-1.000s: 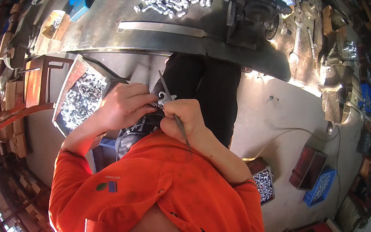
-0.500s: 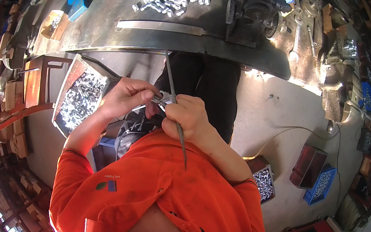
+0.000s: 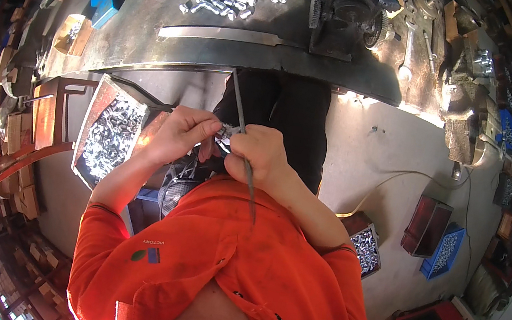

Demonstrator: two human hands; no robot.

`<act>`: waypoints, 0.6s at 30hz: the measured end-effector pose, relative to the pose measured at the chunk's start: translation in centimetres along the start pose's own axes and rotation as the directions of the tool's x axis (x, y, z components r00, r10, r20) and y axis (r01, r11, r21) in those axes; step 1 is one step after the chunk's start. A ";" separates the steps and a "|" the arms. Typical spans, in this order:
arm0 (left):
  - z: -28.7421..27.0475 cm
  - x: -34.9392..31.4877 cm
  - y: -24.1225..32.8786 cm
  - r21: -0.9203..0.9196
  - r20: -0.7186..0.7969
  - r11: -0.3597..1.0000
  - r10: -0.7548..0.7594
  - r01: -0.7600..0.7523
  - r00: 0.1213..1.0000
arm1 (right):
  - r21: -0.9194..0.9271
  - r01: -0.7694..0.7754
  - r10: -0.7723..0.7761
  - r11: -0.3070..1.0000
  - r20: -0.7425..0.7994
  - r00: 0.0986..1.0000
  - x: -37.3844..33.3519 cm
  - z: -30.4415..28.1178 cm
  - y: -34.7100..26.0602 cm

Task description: The person picks up small metal bolts from a wooden tray and measures them using a vernier caliper. They repeatedly open the caliper, place a bolt inside, and then drop the bolt onto a metal workbench, continuing this process for multiple items.

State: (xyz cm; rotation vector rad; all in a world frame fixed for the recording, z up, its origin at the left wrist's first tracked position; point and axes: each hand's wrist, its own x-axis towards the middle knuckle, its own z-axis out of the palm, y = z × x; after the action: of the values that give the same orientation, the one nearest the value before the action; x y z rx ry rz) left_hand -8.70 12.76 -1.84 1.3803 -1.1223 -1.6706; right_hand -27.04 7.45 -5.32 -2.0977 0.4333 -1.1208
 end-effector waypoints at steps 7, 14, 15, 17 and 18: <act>-0.4 0.1 0.2 -0.103 -0.034 0.980 0.169 -0.172 0.985 | 0.293 -0.418 0.413 0.860 0.083 0.907 -1.1 0.1 1.0; -2.8 1.0 -1.5 0.575 -0.293 0.784 0.463 -0.233 0.837 | 0.266 -0.272 0.267 0.925 0.056 0.962 -0.5 -2.4 -1.7; -2.9 1.3 -1.9 0.619 -0.318 0.751 0.506 -0.229 0.802 | 0.307 -0.246 0.232 0.919 0.083 0.969 -0.1 -2.6 -2.4; -2.8 1.5 -2.2 0.693 -0.326 0.695 0.537 -0.189 0.778 | 0.357 -0.214 0.193 0.909 0.093 0.977 -0.2 -2.3 -3.3; -2.8 1.5 -2.2 0.729 -0.328 0.663 0.553 -0.167 0.766 | 0.361 -0.199 0.176 0.911 0.097 0.980 -0.2 -2.1 -3.4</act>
State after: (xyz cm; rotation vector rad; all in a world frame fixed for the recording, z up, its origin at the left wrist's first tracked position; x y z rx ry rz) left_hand -6.27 11.71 -4.66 1.7254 -1.5969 -0.4910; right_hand -28.99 9.05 -2.18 -1.7163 0.3541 -0.9389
